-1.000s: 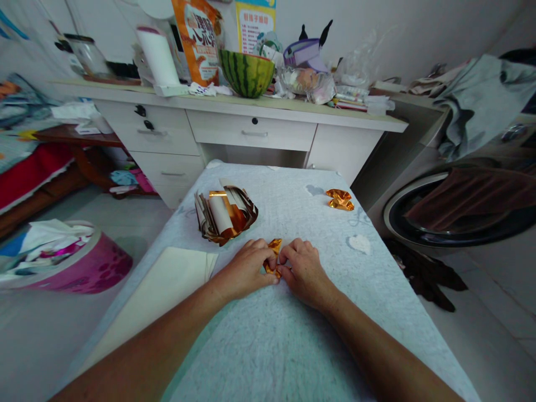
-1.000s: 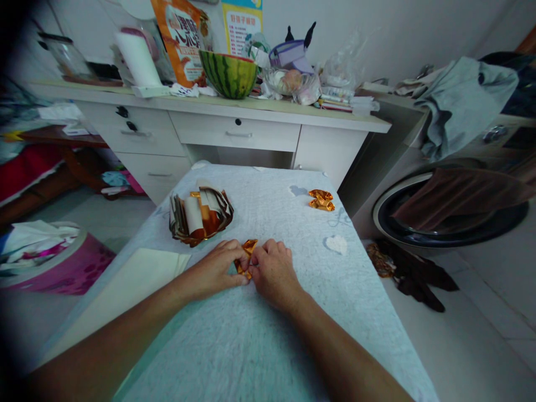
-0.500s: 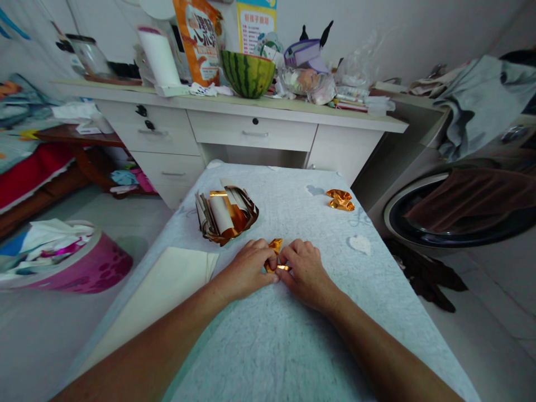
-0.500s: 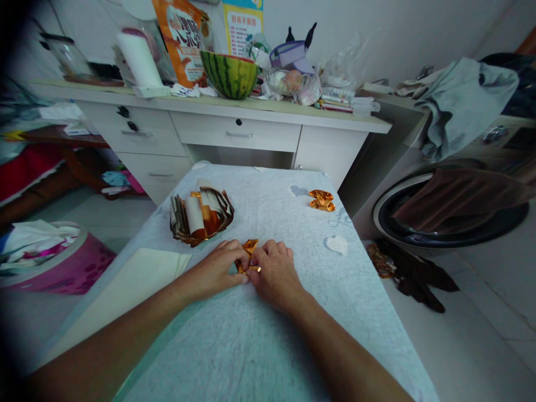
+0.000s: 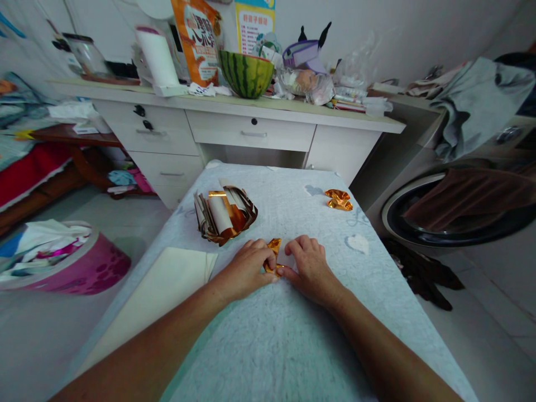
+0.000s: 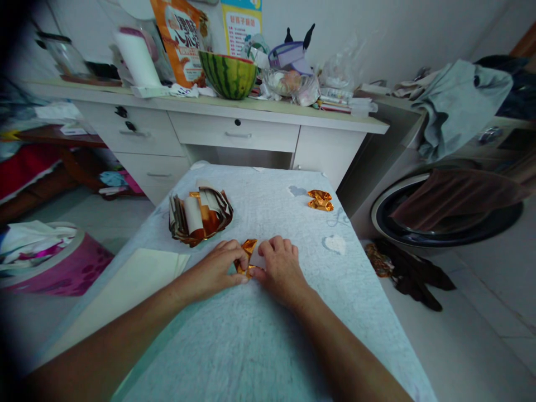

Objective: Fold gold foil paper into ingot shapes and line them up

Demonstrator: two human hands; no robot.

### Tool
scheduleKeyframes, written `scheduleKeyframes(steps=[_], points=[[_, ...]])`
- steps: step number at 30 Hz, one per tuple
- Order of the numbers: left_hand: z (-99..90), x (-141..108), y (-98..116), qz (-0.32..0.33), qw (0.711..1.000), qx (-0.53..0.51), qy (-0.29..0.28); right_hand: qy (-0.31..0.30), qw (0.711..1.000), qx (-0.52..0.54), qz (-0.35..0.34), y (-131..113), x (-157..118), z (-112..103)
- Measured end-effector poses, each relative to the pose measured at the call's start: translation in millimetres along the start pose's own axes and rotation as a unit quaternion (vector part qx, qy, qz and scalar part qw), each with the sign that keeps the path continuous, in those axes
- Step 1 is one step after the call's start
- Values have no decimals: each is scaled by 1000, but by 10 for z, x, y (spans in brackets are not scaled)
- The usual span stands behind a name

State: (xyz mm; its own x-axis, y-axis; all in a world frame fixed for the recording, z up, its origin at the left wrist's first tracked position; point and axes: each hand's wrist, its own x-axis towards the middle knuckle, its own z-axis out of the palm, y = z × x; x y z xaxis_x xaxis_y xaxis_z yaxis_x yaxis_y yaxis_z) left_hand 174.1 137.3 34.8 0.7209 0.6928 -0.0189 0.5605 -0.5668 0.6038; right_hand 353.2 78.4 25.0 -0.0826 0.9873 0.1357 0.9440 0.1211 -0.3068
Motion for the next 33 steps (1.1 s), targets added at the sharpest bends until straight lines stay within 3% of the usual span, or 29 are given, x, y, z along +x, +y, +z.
scheduleKeyframes(steps=[11,16,20,25,33], points=[[-23,-15,46,-6,1000,-13,0,10,999,28,18,176,35,-105],[-18,-22,38,-1,1000,-14,-1,59,994,81,-51,156,103,-126],[-22,-22,30,12,1000,-5,1,28,989,105,-103,145,194,-41],[-45,-21,31,28,1000,-3,0,-8,988,121,-94,149,243,-3],[-100,-38,76,27,1000,-14,6,-24,992,107,-62,182,194,-142]])
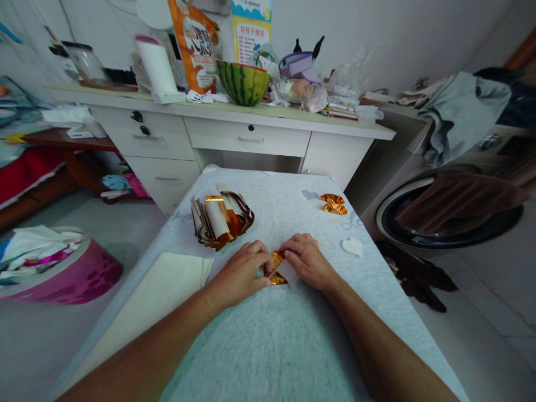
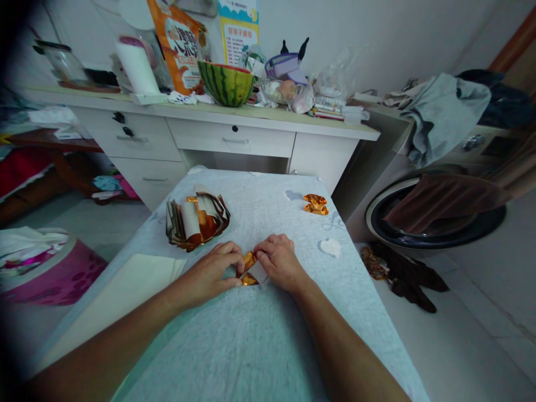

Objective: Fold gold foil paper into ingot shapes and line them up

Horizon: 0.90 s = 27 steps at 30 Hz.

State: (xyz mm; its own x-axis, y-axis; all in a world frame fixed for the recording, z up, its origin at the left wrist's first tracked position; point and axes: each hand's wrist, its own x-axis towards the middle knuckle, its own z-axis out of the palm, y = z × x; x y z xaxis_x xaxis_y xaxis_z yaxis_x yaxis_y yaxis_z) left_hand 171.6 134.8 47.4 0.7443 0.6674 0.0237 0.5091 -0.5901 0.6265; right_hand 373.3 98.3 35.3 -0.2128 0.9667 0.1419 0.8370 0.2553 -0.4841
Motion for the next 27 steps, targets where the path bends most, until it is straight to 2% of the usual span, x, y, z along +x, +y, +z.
scheduleKeyframes(steps=[17,27], points=[[21,-5,-32,30,999,40,-15,14,998,-9,63,66,-75,24],[34,6,-21,39,998,50,10,-3,996,-29,81,18,-90,41]])
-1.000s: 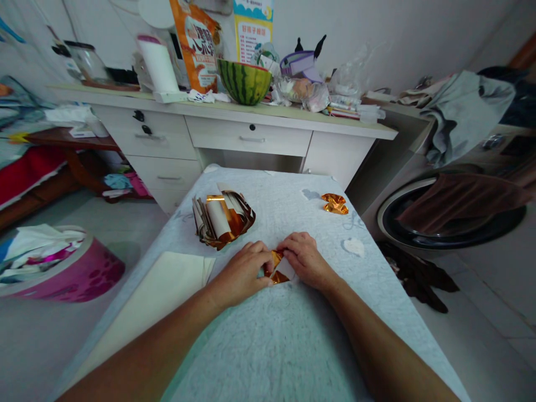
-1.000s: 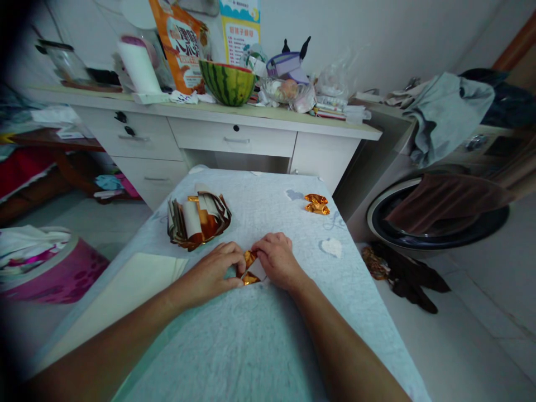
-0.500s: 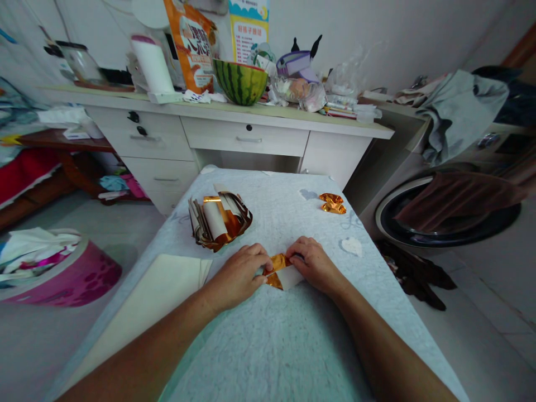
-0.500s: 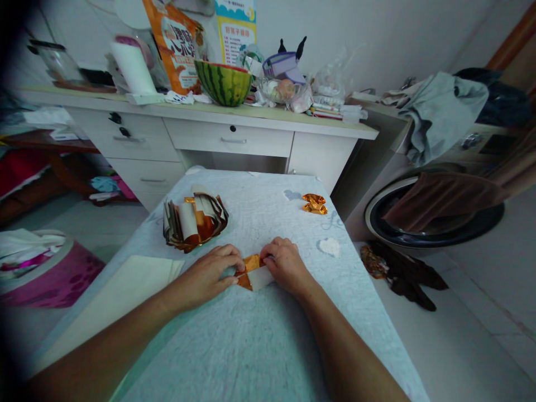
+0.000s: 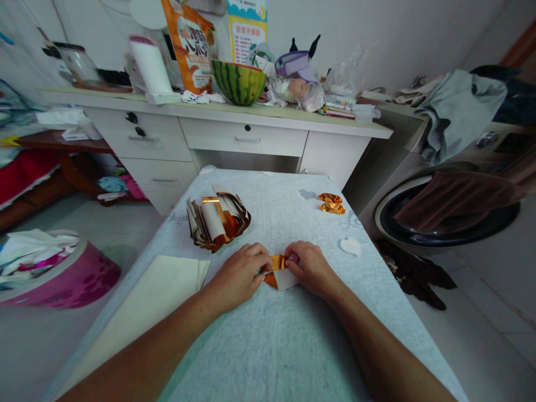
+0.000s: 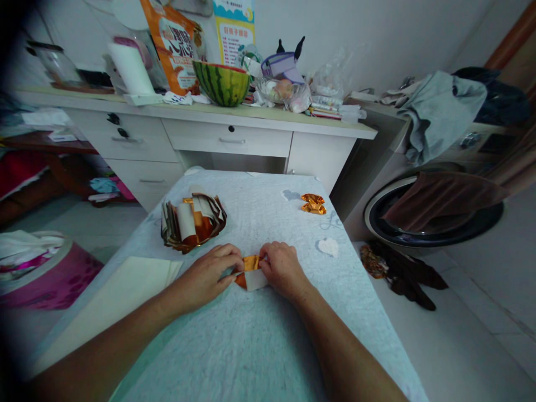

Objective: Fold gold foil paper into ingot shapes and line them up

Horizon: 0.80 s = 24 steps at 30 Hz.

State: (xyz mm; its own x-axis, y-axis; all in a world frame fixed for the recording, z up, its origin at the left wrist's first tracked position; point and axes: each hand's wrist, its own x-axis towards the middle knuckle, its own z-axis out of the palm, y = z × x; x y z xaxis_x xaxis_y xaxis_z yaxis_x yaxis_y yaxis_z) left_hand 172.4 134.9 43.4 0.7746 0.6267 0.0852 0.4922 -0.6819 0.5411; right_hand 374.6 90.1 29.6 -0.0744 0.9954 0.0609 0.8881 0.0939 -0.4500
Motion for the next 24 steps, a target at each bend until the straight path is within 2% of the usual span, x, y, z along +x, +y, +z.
scheduleKeyframes(steps=[10,17,24], points=[[38,-13,6,-17,1000,1,10,2,998,-36,-46,-28,-13,-10],[64,-12,32,-34,999,13,24,13,999,-44,-10,-42,-16,34],[50,-9,16,-36,999,3,26,20,999,26,-7,-9,-20,36]])
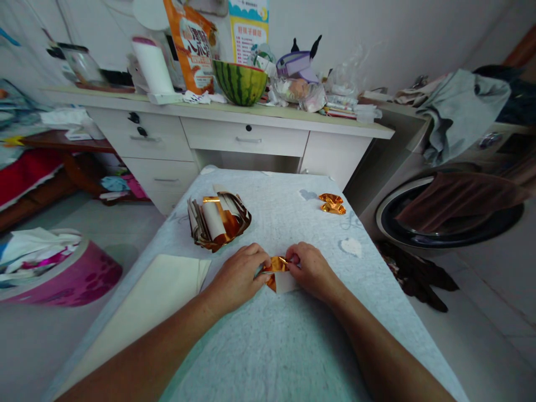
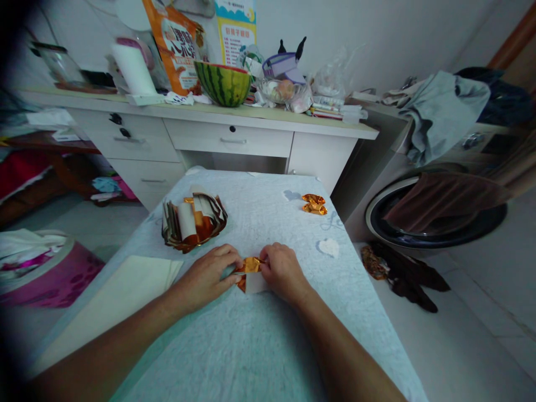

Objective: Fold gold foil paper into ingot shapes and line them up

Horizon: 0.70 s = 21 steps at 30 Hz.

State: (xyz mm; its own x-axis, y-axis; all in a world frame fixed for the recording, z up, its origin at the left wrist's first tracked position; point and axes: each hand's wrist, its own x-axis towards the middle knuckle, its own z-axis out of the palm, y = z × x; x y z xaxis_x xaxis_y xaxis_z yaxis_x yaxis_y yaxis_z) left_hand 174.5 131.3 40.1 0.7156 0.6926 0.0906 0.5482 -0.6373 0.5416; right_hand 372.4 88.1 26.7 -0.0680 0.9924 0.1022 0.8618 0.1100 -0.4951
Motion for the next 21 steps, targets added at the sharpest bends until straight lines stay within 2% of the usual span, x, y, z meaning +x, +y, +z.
scheduleKeyframes(steps=[4,8,13,21], points=[[-3,6,10,7,1000,-4,3,16,999,33,-3,-7,-16,-26],[-21,16,26,5,1000,-17,15,2,994,106,13,-25,-20,-58],[-27,29,-21,11,999,2,34,17,981,192,24,-2,-21,-43],[-28,44,-56,15,997,26,65,24,981,185,45,-16,-41,-7]])
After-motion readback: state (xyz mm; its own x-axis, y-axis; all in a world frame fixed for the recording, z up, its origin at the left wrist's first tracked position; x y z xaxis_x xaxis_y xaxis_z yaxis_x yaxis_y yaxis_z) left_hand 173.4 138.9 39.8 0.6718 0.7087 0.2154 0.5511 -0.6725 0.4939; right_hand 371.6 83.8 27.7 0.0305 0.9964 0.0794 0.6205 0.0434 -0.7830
